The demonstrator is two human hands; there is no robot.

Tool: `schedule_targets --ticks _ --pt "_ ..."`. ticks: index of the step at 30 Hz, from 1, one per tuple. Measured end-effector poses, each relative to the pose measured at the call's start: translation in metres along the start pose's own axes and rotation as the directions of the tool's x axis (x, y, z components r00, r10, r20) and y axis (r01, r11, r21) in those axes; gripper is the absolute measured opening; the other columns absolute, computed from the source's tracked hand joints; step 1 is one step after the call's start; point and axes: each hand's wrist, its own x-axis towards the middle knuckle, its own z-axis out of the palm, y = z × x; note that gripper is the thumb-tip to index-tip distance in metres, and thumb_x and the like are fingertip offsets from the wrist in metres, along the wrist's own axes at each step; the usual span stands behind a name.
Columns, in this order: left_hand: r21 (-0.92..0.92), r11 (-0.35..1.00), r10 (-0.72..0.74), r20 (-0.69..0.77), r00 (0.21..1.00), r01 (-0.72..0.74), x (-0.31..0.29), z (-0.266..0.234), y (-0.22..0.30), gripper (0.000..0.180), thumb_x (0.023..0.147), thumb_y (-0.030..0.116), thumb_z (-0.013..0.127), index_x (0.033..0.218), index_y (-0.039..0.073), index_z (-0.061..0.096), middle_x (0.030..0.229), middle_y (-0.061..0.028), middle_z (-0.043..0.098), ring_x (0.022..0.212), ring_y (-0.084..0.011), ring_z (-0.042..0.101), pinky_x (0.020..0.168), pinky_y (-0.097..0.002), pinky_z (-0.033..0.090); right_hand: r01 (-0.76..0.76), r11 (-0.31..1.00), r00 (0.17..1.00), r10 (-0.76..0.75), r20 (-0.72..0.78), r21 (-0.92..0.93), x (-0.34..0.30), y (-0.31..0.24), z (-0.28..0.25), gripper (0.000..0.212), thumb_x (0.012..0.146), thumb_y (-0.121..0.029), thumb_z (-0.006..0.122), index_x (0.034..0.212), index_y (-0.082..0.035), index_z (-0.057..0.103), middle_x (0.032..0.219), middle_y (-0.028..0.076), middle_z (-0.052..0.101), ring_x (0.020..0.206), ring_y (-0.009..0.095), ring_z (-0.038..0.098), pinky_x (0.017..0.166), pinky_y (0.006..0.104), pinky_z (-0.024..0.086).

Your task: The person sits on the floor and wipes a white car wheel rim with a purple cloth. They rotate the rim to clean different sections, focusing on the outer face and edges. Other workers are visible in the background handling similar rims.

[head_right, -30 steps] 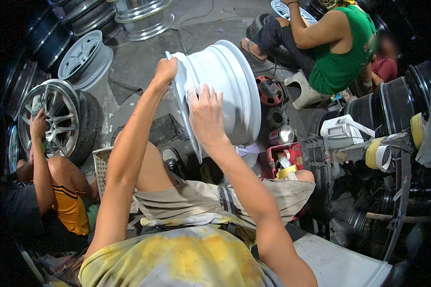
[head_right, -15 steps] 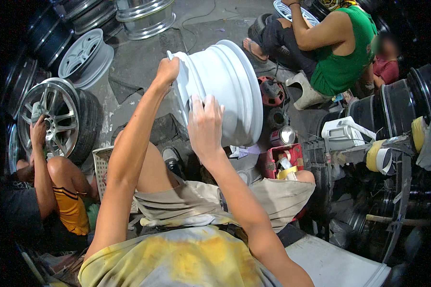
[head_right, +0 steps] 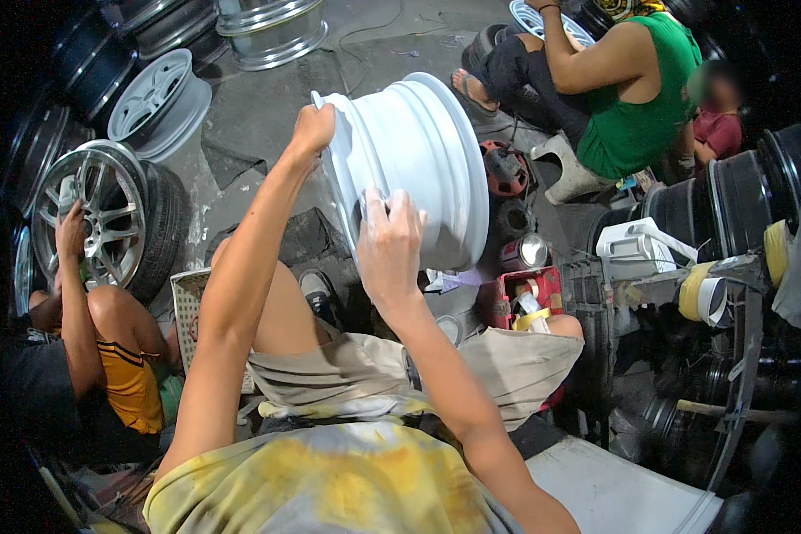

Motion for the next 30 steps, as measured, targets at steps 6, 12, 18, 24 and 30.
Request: schedule_targets --ticks 6,12,18,24,30 --pt "0.071 0.997 0.034 -0.069 0.997 -0.029 -0.001 0.006 -0.011 0.056 0.091 0.028 0.048 0.115 -0.02 0.064 0.122 -0.0393 0.063 0.121 -0.0463 0.062 0.103 -0.0457 0.047 -0.04 0.999 0.997 0.039 0.059 0.009 -0.017 -0.008 -0.001 0.039 0.085 -0.003 0.065 0.124 -0.002 0.064 0.096 0.015 0.052 0.094 0.034 0.058 0.085 0.0489 0.043" --pt "0.06 0.998 0.026 -0.06 0.998 -0.022 0.003 0.002 -0.01 0.056 0.09 0.027 0.048 0.115 -0.021 0.063 0.121 -0.0389 0.064 0.121 -0.0462 0.062 0.103 -0.0458 0.047 -0.015 1.0 1.0 0.015 -0.011 0.001 0.003 -0.008 0.005 0.042 0.082 -0.001 0.067 0.124 -0.003 0.063 0.096 0.016 0.053 0.095 0.035 0.058 0.086 0.0498 0.043" --pt "0.059 0.998 0.014 -0.017 1.0 -0.013 -0.001 0.004 -0.007 0.055 0.089 0.026 0.048 0.114 -0.02 0.064 0.119 -0.0395 0.064 0.118 -0.0458 0.064 0.099 -0.0463 0.048 0.01 1.0 1.0 -0.009 0.028 -0.029 0.019 -0.007 0.0 0.035 0.085 -0.002 0.064 0.119 -0.001 0.065 0.095 0.015 0.053 0.094 0.034 0.058 0.084 0.0488 0.042" --pt "0.025 0.999 0.037 -0.051 0.998 -0.036 -0.002 0.005 -0.006 0.051 0.089 0.024 0.048 0.108 -0.02 0.065 0.108 -0.036 0.069 0.105 -0.0408 0.07 0.088 -0.0453 0.052 0.071 0.997 0.997 -0.071 -0.012 -0.001 -0.019 0.009 -0.013 0.035 0.086 -0.005 0.061 0.119 -0.009 0.07 0.095 0.01 0.058 0.091 0.028 0.056 0.079 0.0425 0.039" --pt "0.03 0.999 0.011 0.005 1.0 -0.011 0.0 -0.002 -0.002 0.049 0.089 0.024 0.048 0.105 -0.017 0.067 0.099 -0.0298 0.072 0.095 -0.0344 0.072 0.081 -0.0441 0.053 0.146 0.985 0.989 -0.148 -0.015 -0.092 0.024 0.017 -0.002 0.038 0.084 -0.006 0.06 0.12 -0.008 0.07 0.094 0.009 0.058 0.095 0.028 0.057 0.082 0.0442 0.037"
